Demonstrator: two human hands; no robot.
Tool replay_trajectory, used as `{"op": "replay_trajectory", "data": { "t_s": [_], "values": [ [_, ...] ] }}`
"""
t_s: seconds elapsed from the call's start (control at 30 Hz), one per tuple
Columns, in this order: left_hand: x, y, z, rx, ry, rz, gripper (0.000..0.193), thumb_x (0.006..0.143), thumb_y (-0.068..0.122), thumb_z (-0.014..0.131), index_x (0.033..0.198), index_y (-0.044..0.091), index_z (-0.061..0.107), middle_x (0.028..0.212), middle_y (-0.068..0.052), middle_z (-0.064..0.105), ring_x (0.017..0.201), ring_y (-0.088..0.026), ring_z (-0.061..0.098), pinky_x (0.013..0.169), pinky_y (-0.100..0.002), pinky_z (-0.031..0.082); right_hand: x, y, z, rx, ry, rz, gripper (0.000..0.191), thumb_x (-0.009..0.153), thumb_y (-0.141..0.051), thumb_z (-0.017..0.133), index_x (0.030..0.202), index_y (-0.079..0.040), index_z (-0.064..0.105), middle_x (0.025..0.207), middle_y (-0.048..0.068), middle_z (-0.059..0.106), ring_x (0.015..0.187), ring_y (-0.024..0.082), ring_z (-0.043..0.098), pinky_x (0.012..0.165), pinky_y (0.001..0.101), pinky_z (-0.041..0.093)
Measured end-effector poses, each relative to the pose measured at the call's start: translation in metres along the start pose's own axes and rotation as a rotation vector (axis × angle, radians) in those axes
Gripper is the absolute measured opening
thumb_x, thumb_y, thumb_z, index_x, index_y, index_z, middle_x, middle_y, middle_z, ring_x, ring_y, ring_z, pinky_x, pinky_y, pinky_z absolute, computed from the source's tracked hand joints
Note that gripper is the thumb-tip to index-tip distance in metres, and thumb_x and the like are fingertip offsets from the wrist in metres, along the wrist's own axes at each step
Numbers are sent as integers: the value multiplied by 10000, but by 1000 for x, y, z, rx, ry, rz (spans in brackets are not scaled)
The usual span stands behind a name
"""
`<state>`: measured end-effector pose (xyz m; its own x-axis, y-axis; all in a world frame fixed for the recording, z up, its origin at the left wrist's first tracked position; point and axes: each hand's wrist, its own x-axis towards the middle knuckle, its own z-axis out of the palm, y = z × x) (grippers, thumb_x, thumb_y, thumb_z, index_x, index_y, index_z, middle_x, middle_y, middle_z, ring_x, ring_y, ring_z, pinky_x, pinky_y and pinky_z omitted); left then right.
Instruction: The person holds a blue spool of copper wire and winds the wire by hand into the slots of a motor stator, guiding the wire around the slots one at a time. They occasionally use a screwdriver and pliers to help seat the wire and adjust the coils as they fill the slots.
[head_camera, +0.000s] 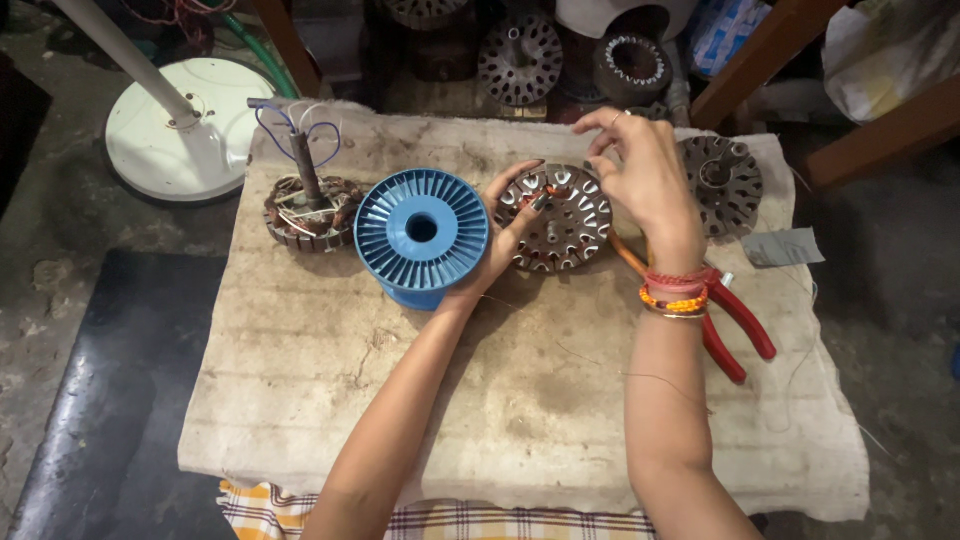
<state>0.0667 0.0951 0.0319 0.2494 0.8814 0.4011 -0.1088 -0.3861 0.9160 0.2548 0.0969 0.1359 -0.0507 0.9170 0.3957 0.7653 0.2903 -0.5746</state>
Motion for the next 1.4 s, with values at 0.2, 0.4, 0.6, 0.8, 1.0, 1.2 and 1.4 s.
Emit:
{"op": "replay_trajectory", "data": {
  "t_s": [0.2,0.4,0.6,0.8,1.0,1.2,1.4],
  "values": [
    [1,-1,0,-39,-15,-11,508,962,64,704,1444,121,557,1347,-104,698,1247,-214,686,1091,-374,560,0,-4,8,-126,16,84,609,820,63,762,1372,-179,675,983,79,737,778,200,647,785,363,539],
    [1,-1,-1,27,-2,33,514,956,47,713,1444,116,566,1358,-113,696,1260,-229,681,1105,-376,544,-7,7,2,-184,-63,143,592,834,2,787,1364,-245,692,977,63,667,864,192,624,832,357,536],
    [1,-4,0,-37,-17,32,511,971,31,704,1454,105,555,1378,-115,680,1304,-225,645,1148,-375,503,0,22,18,-208,39,43,593,854,14,767,1389,-230,684,949,33,721,813,187,610,780,320,524],
    [0,-7,1,-41,-11,-42,515,954,19,692,1444,112,561,1357,-107,693,1277,-211,659,1125,-359,512,13,19,53,-179,248,-110,567,886,-7,793,1400,-195,647,918,8,779,816,151,635,808,321,529],
    [1,-5,0,56,-1,113,533,944,-16,696,1450,74,555,1400,-129,666,1340,-232,607,1162,-369,453,11,4,51,242,209,0,491,960,33,748,1402,-128,605,988,32,812,750,162,667,681,297,474],
    [1,-4,1,-86,-14,0,504,966,28,699,1447,97,563,1372,-106,683,1296,-209,649,1147,-361,505,11,1,29,586,164,15,546,913,117,685,1419,-42,557,1202,143,736,879,172,749,612,224,533],
    [0,-2,0,-11,-9,11,511,961,21,707,1444,107,565,1358,-106,697,1301,-214,649,1152,-365,490,0,27,-11,428,245,312,554,885,127,620,1407,-42,546,1065,139,786,898,176,815,726,252,646]
  ]
}}
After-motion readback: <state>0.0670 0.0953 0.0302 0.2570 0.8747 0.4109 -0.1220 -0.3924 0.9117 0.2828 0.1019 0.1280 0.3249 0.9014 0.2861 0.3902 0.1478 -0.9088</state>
